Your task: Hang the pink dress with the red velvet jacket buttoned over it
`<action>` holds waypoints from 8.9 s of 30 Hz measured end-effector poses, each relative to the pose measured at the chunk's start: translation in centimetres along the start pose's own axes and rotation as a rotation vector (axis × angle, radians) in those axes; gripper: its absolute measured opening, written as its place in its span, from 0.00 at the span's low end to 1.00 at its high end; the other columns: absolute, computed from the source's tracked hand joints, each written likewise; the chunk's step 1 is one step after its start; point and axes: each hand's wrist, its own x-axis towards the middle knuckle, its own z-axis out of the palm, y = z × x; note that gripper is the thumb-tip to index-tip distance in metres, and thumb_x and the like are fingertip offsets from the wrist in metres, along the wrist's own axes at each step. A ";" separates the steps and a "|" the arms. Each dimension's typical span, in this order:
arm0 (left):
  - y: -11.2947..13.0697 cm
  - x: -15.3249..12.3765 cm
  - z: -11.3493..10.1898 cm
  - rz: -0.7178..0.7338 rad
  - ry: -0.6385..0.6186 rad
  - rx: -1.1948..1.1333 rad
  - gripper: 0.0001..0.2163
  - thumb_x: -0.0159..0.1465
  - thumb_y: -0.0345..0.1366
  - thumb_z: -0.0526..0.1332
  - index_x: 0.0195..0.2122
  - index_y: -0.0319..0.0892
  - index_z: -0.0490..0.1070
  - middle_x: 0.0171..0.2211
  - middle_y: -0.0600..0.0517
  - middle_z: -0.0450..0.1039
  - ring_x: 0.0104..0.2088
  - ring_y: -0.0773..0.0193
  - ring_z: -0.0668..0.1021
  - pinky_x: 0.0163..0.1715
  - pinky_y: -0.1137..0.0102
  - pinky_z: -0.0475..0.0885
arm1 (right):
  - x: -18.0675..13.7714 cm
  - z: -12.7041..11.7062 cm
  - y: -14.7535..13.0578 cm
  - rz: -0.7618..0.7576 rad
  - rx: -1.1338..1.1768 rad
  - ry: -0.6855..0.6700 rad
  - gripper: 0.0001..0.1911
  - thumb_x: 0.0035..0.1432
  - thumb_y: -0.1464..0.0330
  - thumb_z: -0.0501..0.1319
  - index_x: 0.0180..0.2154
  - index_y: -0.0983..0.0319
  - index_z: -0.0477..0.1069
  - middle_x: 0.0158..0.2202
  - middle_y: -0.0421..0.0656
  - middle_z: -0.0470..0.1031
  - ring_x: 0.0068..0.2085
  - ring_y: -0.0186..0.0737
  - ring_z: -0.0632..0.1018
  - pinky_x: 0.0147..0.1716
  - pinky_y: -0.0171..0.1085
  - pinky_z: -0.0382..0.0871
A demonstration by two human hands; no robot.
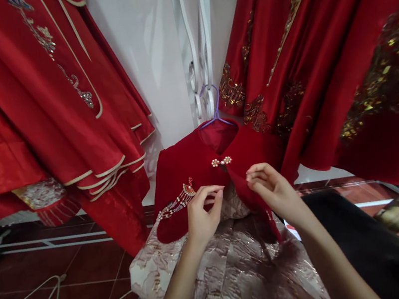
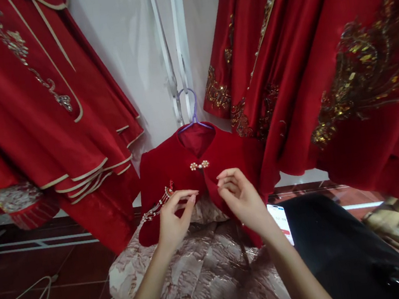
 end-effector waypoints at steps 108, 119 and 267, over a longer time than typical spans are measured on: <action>-6.7 1.1 -3.7 -0.281 -0.443 0.573 0.05 0.50 0.29 0.63 0.29 0.39 0.70 0.27 0.50 0.76 0.27 0.63 0.76 0.27 0.72 0.66 | -0.2 4.8 9.5 0.168 -0.134 -0.377 0.10 0.53 0.63 0.63 0.34 0.63 0.74 0.33 0.44 0.80 0.35 0.37 0.80 0.38 0.37 0.73; -8.0 1.2 -4.2 -0.346 -0.511 0.449 0.04 0.52 0.33 0.63 0.26 0.38 0.72 0.25 0.48 0.78 0.28 0.62 0.79 0.29 0.72 0.69 | -1.7 7.2 12.1 0.057 -0.243 -0.151 0.09 0.54 0.65 0.62 0.37 0.63 0.73 0.34 0.45 0.78 0.34 0.37 0.79 0.37 0.36 0.75; -3.2 9.7 -1.5 0.455 0.012 1.102 0.20 0.62 0.28 0.52 0.57 0.36 0.61 0.44 0.42 0.73 0.46 0.52 0.74 0.62 0.42 0.45 | 2.7 -0.2 4.1 0.228 -0.064 -0.415 0.23 0.53 0.56 0.64 0.47 0.60 0.65 0.39 0.44 0.73 0.35 0.36 0.77 0.33 0.39 0.76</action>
